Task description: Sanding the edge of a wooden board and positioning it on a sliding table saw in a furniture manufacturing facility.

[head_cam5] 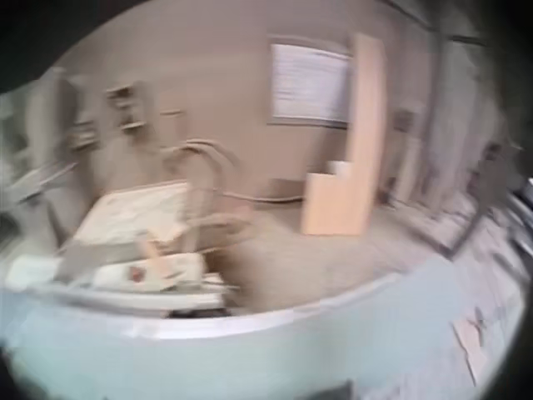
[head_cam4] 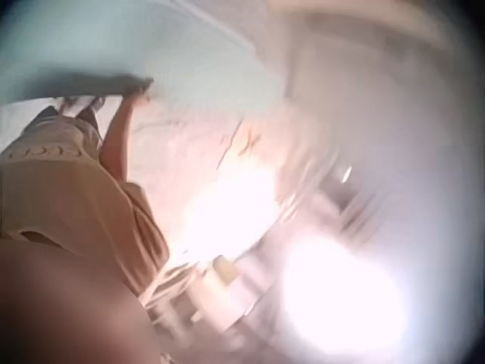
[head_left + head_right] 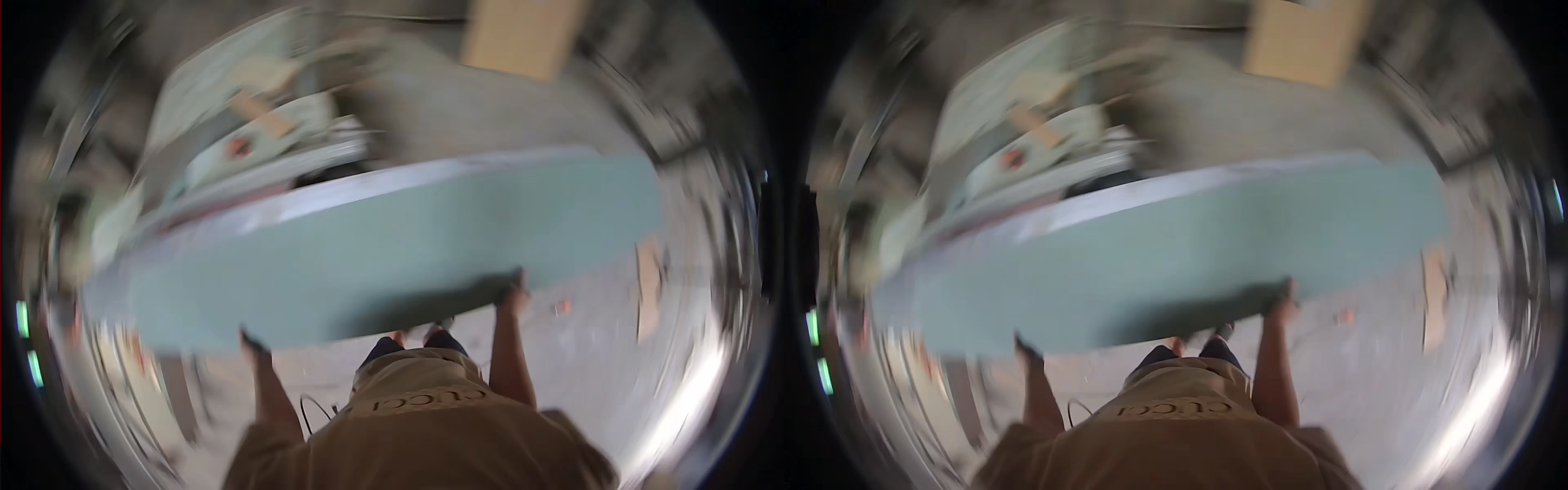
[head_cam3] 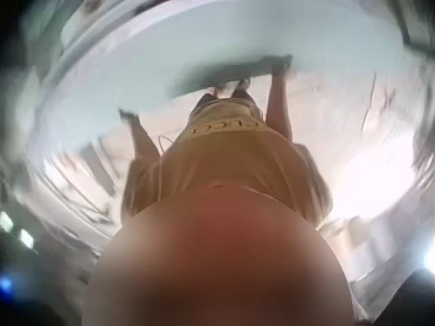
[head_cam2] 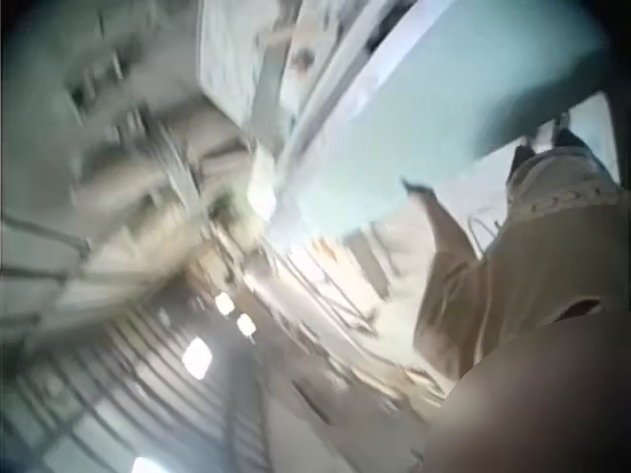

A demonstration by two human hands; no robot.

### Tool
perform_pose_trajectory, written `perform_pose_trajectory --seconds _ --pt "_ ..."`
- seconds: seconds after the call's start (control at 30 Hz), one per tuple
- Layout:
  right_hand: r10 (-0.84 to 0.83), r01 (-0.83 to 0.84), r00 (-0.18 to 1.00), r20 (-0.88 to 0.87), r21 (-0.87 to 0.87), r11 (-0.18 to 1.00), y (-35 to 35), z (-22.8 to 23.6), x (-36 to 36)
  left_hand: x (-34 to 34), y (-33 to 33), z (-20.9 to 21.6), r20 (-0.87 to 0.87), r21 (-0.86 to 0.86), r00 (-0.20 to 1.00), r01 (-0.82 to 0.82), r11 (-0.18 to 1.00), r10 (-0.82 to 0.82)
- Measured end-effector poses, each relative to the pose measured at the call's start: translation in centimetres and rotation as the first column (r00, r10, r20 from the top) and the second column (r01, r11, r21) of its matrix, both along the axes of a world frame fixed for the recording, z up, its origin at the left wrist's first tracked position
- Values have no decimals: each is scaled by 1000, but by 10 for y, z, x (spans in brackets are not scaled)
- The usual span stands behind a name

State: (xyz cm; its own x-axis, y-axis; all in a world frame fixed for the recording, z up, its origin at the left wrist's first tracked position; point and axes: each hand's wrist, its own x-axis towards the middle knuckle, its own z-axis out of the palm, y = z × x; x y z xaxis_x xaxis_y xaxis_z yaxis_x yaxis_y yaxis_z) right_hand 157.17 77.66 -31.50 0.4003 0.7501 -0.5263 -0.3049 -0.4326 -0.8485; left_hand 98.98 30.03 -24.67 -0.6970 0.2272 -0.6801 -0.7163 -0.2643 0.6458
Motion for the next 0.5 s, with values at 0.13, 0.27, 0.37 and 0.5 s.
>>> perform_pose_trajectory --seconds 0.13,0.27,0.37,0.5 --pt "-168 142 972 165 156 977 14 44 -44 -5 -2 9 -160 123 987 39 992 -19" --pt "-260 254 966 9 183 950 40 68 -21 11 28 3 -127 73 987 110 991 -100" --pt "-306 285 950 62 221 933 52 69 -10 3 59 -13 -228 -78 961 143 987 -157" --pt "-281 274 960 3 208 939 71 76 17 22 76 -24 -33 18 972 235 972 -234"
